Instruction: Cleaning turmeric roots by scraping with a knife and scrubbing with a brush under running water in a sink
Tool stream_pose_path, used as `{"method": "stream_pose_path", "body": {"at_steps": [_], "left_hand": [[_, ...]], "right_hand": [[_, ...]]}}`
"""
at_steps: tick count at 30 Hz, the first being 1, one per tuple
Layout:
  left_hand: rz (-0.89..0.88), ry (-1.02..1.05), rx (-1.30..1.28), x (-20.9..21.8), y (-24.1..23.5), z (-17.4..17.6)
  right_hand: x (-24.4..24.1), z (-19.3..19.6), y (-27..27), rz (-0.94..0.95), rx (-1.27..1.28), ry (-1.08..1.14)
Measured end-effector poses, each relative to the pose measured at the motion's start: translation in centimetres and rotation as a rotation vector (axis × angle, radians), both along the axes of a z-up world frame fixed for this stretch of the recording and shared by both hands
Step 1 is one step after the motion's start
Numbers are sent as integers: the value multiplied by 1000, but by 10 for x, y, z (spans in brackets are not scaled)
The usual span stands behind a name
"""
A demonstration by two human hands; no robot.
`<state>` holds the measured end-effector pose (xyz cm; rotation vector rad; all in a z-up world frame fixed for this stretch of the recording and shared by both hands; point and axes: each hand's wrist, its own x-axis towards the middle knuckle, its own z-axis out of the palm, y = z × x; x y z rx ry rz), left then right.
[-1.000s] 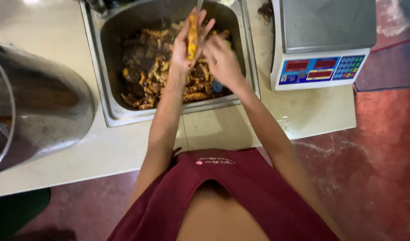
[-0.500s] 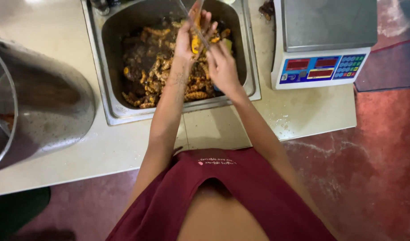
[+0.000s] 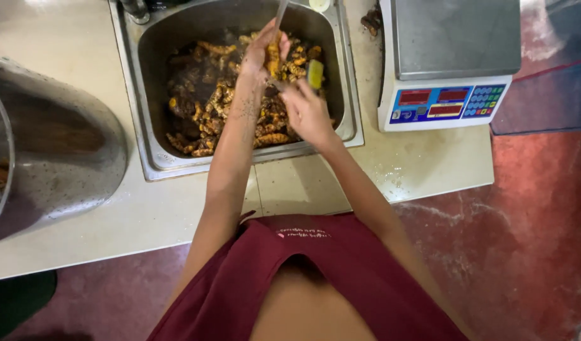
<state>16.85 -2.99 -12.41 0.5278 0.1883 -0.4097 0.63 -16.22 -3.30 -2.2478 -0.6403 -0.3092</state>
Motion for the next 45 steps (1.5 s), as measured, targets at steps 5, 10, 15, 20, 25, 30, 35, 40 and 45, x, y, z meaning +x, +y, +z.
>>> {"method": "stream_pose_path", "body": {"at_steps": [5,10,15,20,25,30,35,40,45], "left_hand": [[51,11,18,-8,-6,21],[171,-27,279,16,-13,-10],[-57,-90,253,-9,-14,62],[-94,-155,268,21,-31,60],[-42,-36,354,29,-32,74],[-6,-425,258,39,-23,52],[-178,-452,482,-2,0,56],[-229,-424,463,-49,16,78],[-203,-186,102,-63,13,72]], "right_hand": [[1,12,8,-69,113,-100],[-18,15,-3,-210,193,-176],[-96,17,-57,-474,77,-60],[-166,-8,-125,-701,-237,-63],[-187,-13,-167,-655,-398,-3],[-171,-9,-193,-426,-390,-96],[-170,-9,-200,-480,-433,35],[-125,-14,-151,-616,-544,-213],[-7,-9,-23,-459,-579,461]]}}
